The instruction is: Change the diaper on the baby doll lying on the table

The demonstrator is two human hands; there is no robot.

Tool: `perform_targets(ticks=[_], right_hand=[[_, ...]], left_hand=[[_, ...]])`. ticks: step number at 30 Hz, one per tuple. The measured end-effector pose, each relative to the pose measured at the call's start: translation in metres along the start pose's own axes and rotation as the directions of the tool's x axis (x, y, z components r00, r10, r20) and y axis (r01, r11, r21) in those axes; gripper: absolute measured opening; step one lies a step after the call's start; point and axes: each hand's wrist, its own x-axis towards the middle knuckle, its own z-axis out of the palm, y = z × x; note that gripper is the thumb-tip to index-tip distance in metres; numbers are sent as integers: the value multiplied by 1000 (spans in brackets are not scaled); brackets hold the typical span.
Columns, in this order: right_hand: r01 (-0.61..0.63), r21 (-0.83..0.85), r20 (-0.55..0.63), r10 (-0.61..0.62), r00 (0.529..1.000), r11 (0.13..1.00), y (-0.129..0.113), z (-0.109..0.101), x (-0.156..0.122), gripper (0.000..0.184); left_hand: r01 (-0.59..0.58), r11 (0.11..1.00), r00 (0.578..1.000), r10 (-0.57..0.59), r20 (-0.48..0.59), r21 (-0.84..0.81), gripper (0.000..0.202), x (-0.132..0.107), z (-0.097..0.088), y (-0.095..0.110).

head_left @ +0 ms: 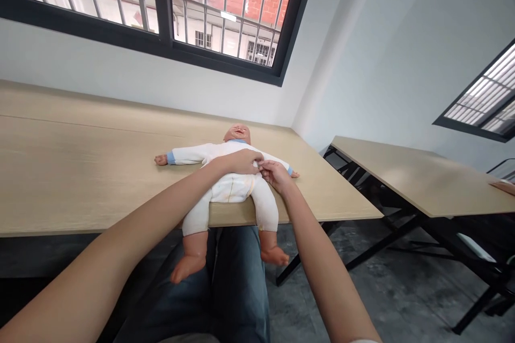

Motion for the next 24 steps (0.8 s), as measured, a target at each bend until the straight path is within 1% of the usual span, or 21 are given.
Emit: perform_targets(ticks=[2, 3, 6, 9, 11, 13, 14, 15, 16, 17, 19, 21, 23, 24], right_hand=[[13, 7, -96, -12, 995, 1000, -1, -7, 2, 24], [20, 6, -126, -19, 992, 1000, -1, -10, 3, 23], [28, -1, -170, -28, 985, 1000, 0, -14, 5, 23], [41, -19, -159, -43, 986, 999, 0, -10, 2, 22], [57, -31, -129, -60, 990, 998, -1, -6, -1, 24], [85, -71, -51, -88, 995, 994, -2, -1, -4, 27], [100, -109, 0, -101, 995, 989, -2, 0, -6, 29], [119, -159, 50, -112, 992, 980, -2, 2, -7, 30], [139, -216, 92, -122, 988, 966, -1, 3, -9, 31], [161, -274, 117, -133, 984, 948, -1, 4, -10, 32], [195, -363, 126, -159, 979, 911, -1, 5, -12, 32], [213, -406, 114, -182, 977, 889, -1, 5, -13, 31], [218, -419, 99, -194, 976, 881, -1, 6, -13, 29], [220, -422, 90, -201, 975, 880, 0, 6, -13, 28]], left_hand=[[-41, 999, 999, 42, -32, 11, 32, -4, -5, -5], [-64, 998, 997, 65, -36, 18, 34, -7, -7, -7], [-109, 993, 993, 111, -38, 44, 38, -15, -13, -11], [-101, 993, 992, 105, -68, 56, 42, -26, -19, -12], [-79, 996, 993, 82, -87, 37, 43, -35, -24, -12], [-15, 1000, 992, 18, -123, 18, 41, -46, -29, -14], [45, 999, 986, -43, -162, 9, 39, -53, -32, -17], [124, 992, 969, -122, -216, -5, 38, -61, -34, -19], [208, 978, 940, -207, -271, -27, 37, -70, -37, -23], [286, 957, 902, -289, -321, -57, 36, -80, -39, -28], [415, 900, 811, -431, -396, -130, 35, -99, -41, -38], [499, 845, 734, -531, -423, -194, 34, -116, -41, -47], [542, 797, 681, -602, -417, -267, 31, -128, -37, -53], [540, 780, 664, -626, -409, -317, 29, -131, -33, -53]])
